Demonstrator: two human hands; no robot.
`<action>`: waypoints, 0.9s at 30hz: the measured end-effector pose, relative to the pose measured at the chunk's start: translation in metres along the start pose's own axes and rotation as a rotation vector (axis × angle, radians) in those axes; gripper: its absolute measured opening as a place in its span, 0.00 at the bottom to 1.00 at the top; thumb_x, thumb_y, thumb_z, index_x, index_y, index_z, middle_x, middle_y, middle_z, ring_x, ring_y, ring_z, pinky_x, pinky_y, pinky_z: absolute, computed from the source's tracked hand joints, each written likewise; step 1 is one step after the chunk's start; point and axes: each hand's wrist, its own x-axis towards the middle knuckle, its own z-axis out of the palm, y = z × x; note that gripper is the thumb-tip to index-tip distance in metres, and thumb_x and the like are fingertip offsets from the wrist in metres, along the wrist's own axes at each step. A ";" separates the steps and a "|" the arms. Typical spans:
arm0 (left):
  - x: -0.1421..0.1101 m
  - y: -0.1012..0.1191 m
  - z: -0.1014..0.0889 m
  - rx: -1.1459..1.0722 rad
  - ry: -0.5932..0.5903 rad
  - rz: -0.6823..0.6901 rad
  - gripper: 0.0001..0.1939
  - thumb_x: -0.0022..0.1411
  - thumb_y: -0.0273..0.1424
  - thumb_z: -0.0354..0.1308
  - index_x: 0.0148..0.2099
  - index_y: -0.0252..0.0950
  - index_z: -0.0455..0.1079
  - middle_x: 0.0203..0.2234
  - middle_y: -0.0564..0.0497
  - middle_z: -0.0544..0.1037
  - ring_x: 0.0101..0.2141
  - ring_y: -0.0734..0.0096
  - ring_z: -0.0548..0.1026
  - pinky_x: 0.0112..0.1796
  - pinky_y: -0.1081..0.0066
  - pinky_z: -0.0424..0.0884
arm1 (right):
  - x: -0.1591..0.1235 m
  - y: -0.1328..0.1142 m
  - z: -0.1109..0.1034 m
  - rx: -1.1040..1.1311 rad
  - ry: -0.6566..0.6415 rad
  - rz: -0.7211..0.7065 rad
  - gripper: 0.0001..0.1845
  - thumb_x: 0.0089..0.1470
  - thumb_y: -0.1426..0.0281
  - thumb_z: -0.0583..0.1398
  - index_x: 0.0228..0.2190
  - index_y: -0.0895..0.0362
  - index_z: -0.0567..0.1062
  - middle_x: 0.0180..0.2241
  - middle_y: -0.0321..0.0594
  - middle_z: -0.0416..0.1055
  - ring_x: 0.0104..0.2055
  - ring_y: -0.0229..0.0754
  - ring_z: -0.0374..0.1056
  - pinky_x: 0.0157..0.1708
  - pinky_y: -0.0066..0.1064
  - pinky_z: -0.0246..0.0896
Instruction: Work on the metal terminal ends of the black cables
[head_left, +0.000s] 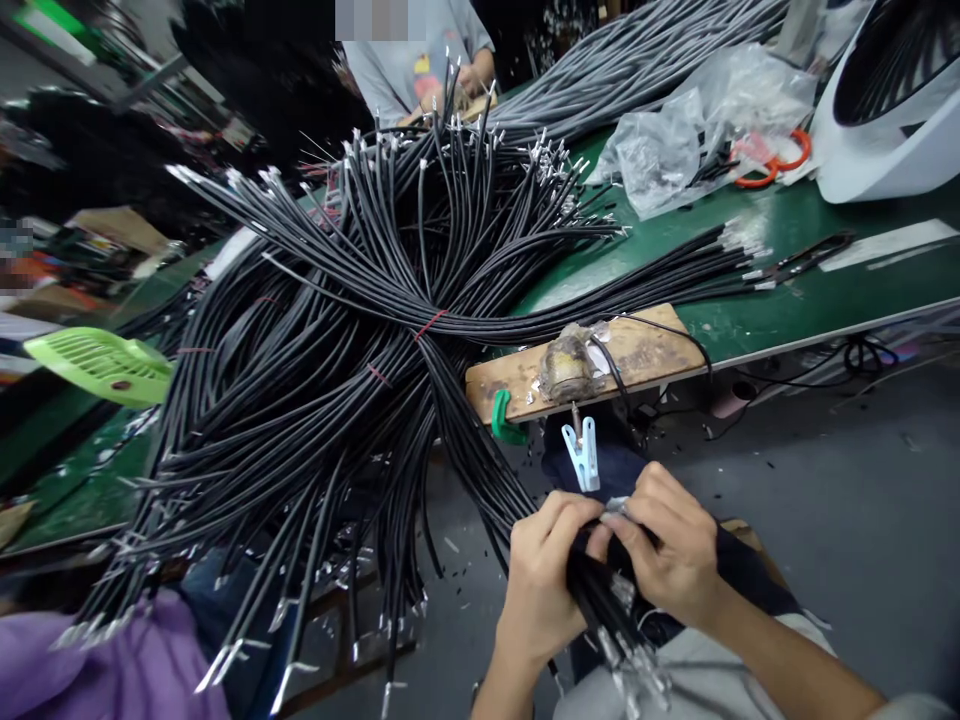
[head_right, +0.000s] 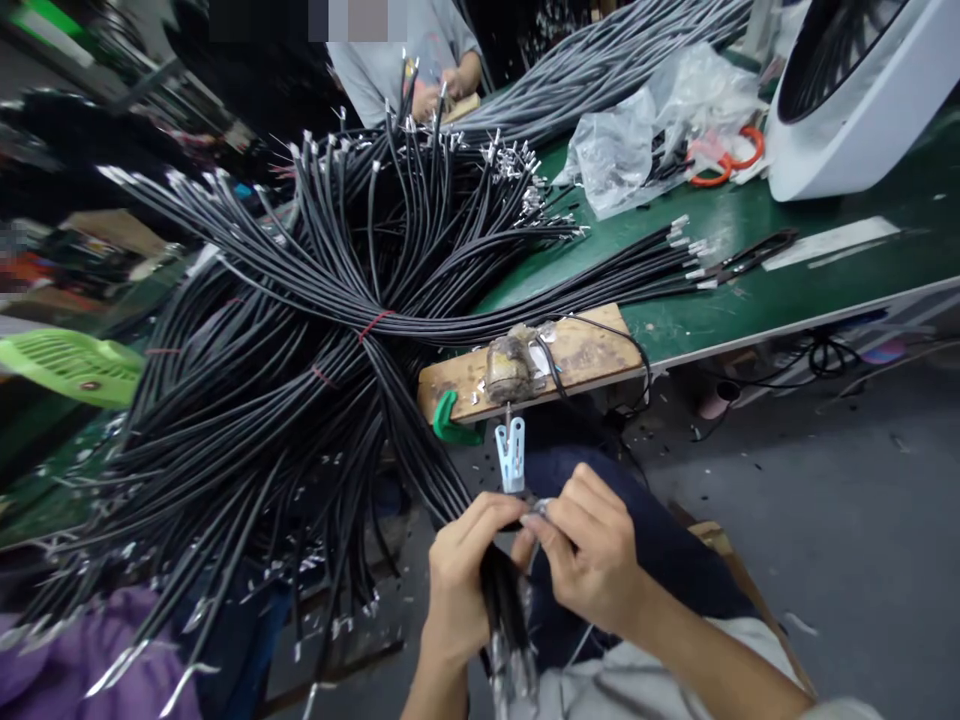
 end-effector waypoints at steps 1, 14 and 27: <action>-0.001 0.000 0.001 0.018 0.006 -0.019 0.05 0.61 0.20 0.56 0.38 0.33 0.69 0.29 0.49 0.74 0.30 0.72 0.74 0.31 0.74 0.68 | -0.002 0.000 0.004 -0.002 0.028 -0.015 0.10 0.49 0.85 0.58 0.24 0.58 0.70 0.21 0.37 0.61 0.27 0.38 0.53 0.29 0.34 0.53; -0.007 -0.003 0.000 -0.066 0.113 -0.042 0.04 0.59 0.21 0.60 0.37 0.34 0.71 0.26 0.52 0.74 0.25 0.76 0.72 0.28 0.77 0.65 | -0.012 0.010 0.014 0.576 -0.086 0.458 0.07 0.59 0.71 0.56 0.31 0.55 0.75 0.27 0.36 0.63 0.32 0.39 0.59 0.31 0.31 0.54; -0.004 -0.004 0.003 0.013 -0.053 -0.058 0.05 0.64 0.25 0.54 0.36 0.34 0.71 0.25 0.51 0.73 0.25 0.74 0.72 0.29 0.74 0.62 | 0.006 0.022 -0.002 0.405 -0.098 0.677 0.16 0.58 0.60 0.57 0.25 0.58 0.72 0.23 0.34 0.62 0.25 0.35 0.58 0.25 0.27 0.54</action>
